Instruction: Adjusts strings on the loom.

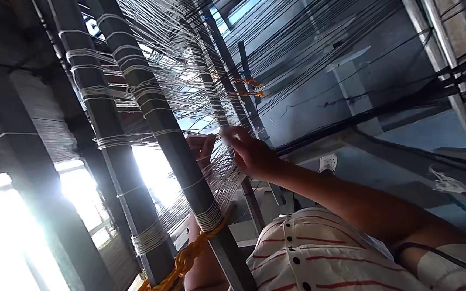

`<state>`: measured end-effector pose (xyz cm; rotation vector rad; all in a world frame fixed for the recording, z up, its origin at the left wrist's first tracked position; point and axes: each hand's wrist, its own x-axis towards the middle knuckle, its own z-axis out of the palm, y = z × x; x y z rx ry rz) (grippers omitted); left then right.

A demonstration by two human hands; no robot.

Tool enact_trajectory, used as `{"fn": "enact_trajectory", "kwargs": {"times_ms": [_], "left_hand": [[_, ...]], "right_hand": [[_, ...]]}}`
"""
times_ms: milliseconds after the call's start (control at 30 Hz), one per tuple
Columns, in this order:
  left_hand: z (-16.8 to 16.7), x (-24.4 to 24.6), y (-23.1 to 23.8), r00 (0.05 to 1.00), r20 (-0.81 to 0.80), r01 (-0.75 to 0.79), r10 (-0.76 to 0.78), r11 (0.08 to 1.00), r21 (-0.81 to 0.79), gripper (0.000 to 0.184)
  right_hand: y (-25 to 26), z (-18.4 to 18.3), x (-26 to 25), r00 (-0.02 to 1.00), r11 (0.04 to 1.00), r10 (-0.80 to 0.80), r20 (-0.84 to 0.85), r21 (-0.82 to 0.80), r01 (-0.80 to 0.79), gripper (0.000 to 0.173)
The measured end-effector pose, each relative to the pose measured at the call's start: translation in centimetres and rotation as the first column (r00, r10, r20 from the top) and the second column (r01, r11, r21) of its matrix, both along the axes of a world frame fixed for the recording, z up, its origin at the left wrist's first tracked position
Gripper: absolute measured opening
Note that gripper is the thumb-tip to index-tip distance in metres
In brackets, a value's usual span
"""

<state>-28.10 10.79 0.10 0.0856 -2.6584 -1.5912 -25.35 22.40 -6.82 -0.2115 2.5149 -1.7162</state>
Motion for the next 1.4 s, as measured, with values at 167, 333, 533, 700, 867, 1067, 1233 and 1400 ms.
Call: {"fn": "enact_trajectory", "kwargs": {"times_ms": [167,333,533,700,867,1067,1233,1400], "left_hand": [[-1.2,-0.1,-1.4,0.996,-0.047,0.073,-0.074,0.997,-0.034,0.005],[-0.2,0.2,-0.4,0.999,-0.030,0.028,-0.029,0.999,-0.027,0.006],[-0.7,0.8,-2.4,0.989,-0.001,0.145,-0.146,0.986,-0.082,0.008],[-0.2,0.1,-0.9,0.998,-0.014,0.062,-0.062,0.998,0.019,0.011],[-2.7,-1.1,-2.5,0.983,-0.142,0.139,-0.112,0.971,0.197,0.021],[-3.5,-1.6,-3.2,0.979,-0.155,0.168,-0.134,0.957,0.235,0.019],[-2.9,-1.2,-2.5,0.992,-0.105,0.088,-0.066,0.971,0.222,0.021],[-3.4,-1.2,-3.4,0.984,-0.127,0.154,-0.128,0.962,0.225,0.016]], "right_hand": [[0.0,0.0,0.2,1.000,1.000,0.001,0.004,0.008,-0.001,0.056],[0.0,-0.1,0.3,1.000,1.000,-0.006,-0.010,0.000,0.006,0.051],[0.2,-0.2,0.2,1.000,1.000,-0.006,-0.008,-0.016,0.006,0.048],[0.8,-0.1,-0.4,1.000,0.999,-0.006,0.016,-0.045,0.006,0.046],[2.2,-0.8,-1.2,0.990,0.992,-0.122,-0.070,-0.036,0.120,0.042],[3.6,-0.7,-1.7,0.948,0.971,-0.239,-0.211,-0.057,0.232,0.036],[2.5,-0.1,-1.8,0.987,0.987,-0.083,-0.138,-0.145,0.063,0.038],[1.7,0.6,-1.9,0.996,0.996,0.061,0.065,-0.061,-0.057,0.044]]}}
